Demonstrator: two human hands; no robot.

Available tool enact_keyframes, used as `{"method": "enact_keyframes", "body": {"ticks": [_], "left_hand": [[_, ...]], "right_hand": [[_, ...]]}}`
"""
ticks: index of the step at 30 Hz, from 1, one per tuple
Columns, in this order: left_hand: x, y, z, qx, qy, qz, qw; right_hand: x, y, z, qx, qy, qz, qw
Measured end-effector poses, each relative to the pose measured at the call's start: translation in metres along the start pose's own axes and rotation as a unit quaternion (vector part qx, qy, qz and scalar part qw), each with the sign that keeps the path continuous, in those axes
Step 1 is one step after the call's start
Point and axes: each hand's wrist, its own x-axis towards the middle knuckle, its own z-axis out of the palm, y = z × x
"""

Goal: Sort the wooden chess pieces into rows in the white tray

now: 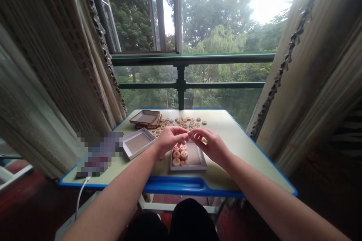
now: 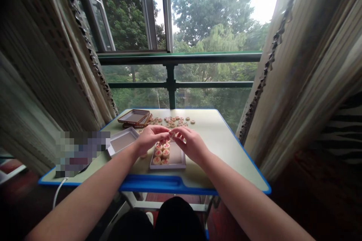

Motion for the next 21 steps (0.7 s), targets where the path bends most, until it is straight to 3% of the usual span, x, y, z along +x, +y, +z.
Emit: {"method": "enact_keyframes", "body": {"ticks": [2, 4, 7, 9, 13, 21], "left_hand": [[0.001, -0.001, -0.001, 0.035, 0.018, 0.006, 0.999], [0.002, -0.003, -0.005, 0.106, 0.081, 0.029, 0.991], [0.004, -0.006, -0.013, 0.265, 0.213, 0.085, 0.936], [0.005, -0.007, -0.017, 0.348, 0.251, 0.110, 0.897], [0.004, -0.008, -0.018, 0.410, 0.245, 0.121, 0.870], [0.003, -0.009, -0.016, 0.420, 0.228, 0.133, 0.868]], "right_hand": [[-0.001, 0.001, 0.000, -0.003, 0.003, 0.013, 1.000], [-0.002, 0.000, -0.001, -0.008, 0.003, 0.027, 1.000], [-0.004, -0.006, -0.003, -0.012, -0.028, 0.030, 0.999], [-0.007, -0.012, -0.005, -0.008, -0.076, 0.021, 0.997], [-0.010, -0.019, -0.004, 0.003, -0.155, 0.007, 0.988], [-0.010, -0.012, 0.003, 0.015, -0.181, 0.016, 0.983]]}}
